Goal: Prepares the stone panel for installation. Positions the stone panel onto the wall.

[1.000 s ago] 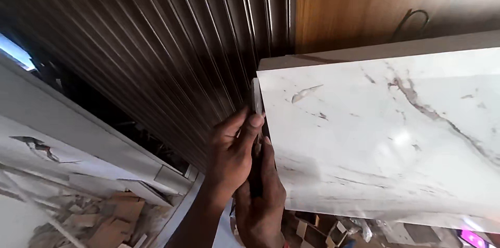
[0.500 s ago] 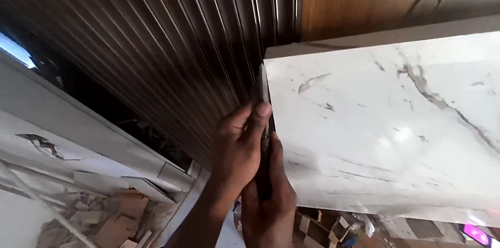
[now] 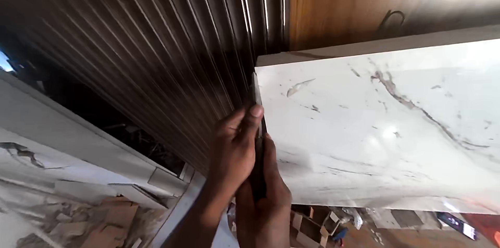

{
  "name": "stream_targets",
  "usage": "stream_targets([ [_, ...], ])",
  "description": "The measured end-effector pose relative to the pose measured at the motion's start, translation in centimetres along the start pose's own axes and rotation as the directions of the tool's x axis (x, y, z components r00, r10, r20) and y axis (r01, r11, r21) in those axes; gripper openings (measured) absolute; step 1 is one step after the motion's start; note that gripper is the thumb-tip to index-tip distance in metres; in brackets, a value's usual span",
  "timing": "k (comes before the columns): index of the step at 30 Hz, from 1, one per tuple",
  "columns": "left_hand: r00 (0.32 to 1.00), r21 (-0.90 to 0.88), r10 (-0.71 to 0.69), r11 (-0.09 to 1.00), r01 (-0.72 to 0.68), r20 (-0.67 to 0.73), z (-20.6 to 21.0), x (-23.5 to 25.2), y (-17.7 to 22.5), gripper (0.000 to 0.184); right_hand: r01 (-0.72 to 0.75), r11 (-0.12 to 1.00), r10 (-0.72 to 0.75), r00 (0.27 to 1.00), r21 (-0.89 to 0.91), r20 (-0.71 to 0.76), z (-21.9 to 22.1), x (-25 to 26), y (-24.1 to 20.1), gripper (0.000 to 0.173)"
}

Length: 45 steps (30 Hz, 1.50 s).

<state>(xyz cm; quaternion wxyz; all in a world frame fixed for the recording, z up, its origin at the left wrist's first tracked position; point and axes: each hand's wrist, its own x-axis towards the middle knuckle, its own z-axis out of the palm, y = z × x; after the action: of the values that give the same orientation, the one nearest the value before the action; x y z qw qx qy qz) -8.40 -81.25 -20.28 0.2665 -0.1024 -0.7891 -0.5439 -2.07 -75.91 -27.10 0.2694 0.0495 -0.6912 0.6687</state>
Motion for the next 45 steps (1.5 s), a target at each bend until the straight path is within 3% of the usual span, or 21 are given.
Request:
stream_targets([
  [16,1.0,-0.152,0.012,0.988,-0.012,0.005,0.1,0.0,0.1,0.029,0.012,1.0,-0.013,1.0,-0.028,-0.019,-0.1,-0.2,-0.7,0.062],
  [20,1.0,-0.019,-0.018,1.0,0.018,0.005,-0.1,-0.9,-0.2,0.03,0.002,1.0,-0.002,1.0,-0.018,-0.018,-0.1,-1.1,-0.1,0.061],
  [26,1.0,-0.135,0.029,0.991,-0.027,0.008,0.3,0.4,-0.9,0.026,-0.004,1.0,0.004,0.999,-0.025,-0.033,0.3,-0.1,0.1,0.063],
  [33,0.999,-0.066,-0.033,0.997,0.033,0.006,0.4,0.5,-0.4,0.027,-0.028,0.999,0.027,0.999,-0.041,-0.026,0.1,0.0,-0.4,0.063],
  [37,0.999,-0.171,-0.011,0.985,0.019,0.05,-0.1,-0.5,-0.9,0.032,-0.02,0.999,0.019,0.999,-0.039,-0.026,0.2,-1.0,-0.1,0.061],
  [40,1.0,-0.098,-0.011,0.995,0.014,0.025,0.1,0.3,-0.7,0.025,-0.036,0.998,0.034,0.999,-0.045,-0.023,0.3,-0.4,-0.2,0.064],
  [43,0.998,-0.002,-0.048,0.999,0.048,0.041,-0.2,0.0,-0.5,0.032,-0.064,0.997,0.063,0.998,-0.043,-0.026,0.6,-0.5,-0.2,0.066],
  [45,0.995,-0.055,-0.088,0.994,0.091,0.056,-0.2,-0.9,-0.3,0.032,-0.058,0.997,0.058,0.998,-0.057,-0.008,-0.1,-1.1,-0.4,0.063],
])
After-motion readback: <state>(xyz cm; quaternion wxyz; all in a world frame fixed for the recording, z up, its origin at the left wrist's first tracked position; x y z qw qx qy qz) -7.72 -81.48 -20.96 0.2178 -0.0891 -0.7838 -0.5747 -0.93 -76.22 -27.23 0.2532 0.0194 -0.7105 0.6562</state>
